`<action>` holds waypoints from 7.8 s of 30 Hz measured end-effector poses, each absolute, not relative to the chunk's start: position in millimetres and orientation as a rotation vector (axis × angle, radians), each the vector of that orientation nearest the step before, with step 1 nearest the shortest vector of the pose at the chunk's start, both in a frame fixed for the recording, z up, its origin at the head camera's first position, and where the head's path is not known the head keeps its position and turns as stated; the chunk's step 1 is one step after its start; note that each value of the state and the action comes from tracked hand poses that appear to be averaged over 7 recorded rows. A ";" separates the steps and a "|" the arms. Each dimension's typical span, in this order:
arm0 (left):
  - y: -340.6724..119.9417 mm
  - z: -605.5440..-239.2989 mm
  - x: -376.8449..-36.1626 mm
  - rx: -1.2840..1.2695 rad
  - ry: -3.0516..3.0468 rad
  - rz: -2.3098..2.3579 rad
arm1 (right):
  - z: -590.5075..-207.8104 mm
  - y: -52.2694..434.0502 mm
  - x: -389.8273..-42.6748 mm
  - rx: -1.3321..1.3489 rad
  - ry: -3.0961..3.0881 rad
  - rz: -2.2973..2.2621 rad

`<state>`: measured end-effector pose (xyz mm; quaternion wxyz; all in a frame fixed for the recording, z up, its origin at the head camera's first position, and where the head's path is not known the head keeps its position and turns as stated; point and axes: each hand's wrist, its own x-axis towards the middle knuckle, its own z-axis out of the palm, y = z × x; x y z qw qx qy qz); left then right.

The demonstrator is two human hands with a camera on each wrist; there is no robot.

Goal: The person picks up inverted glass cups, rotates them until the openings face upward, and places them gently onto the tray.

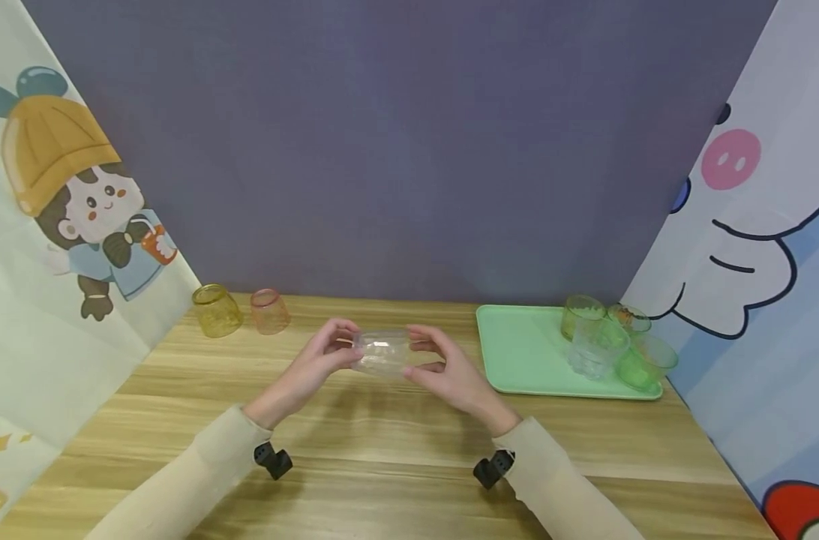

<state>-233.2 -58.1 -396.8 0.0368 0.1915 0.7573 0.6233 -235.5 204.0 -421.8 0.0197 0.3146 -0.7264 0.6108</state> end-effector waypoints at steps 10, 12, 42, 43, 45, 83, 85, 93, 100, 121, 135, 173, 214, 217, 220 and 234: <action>-53.5 -398.4 -233.5 0.539 2.220 1.985 | -421.1 203.5 -237.2 0.975 -2.233 1.938; -53.1 -397.8 -233.4 0.541 2.216 1.976 | -420.6 203.2 -237.3 0.967 -2.226 1.953; -49.7 -391.8 -232.7 0.568 2.225 1.863 | -419.2 213.2 -240.8 0.952 -2.156 2.011; -49.6 -392.0 -232.8 0.573 2.236 1.854 | -418.7 214.1 -240.7 0.959 -2.162 2.003; -49.3 -392.2 -232.9 0.584 2.261 1.833 | -417.9 215.5 -241.1 0.976 -2.174 1.982; -83.8 -388.8 -266.8 0.757 3.307 0.560 | -398.3 255.3 -247.1 0.911 -2.571 1.578; -87.4 -388.2 -269.2 0.747 3.329 0.491 | -397.9 256.0 -248.2 0.914 -2.586 1.560; -99.7 -388.7 -282.7 0.715 3.345 0.294 | -398.3 260.2 -252.3 0.908 -2.628 1.462; -110.8 -388.3 -295.6 0.655 3.332 0.195 | -394.1 267.5 -255.9 0.916 -2.679 1.400; -125.6 -385.3 -340.6 0.392 3.322 -0.033 | -391.5 306.1 -303.5 0.960 -2.805 1.065; -141.8 -387.8 -346.7 0.273 3.327 -0.073 | -384.0 312.6 -300.9 0.891 -2.951 0.737; -170.7 -403.7 -364.3 0.022 3.244 0.042 | -365.9 327.5 -306.2 0.888 -3.050 0.437; -181.4 -378.0 -359.9 0.029 3.114 0.322 | -358.9 361.3 -344.5 0.744 -3.096 0.446; -179.2 -374.7 -358.3 0.016 3.097 0.315 | -361.4 365.5 -348.7 0.732 -3.100 0.451; -176.5 -372.0 -356.6 0.002 3.091 0.309 | -364.3 370.6 -353.3 0.715 -3.103 0.449; -175.3 -374.2 -353.3 -0.015 3.094 0.306 | -379.2 380.1 -369.2 0.604 -3.114 0.436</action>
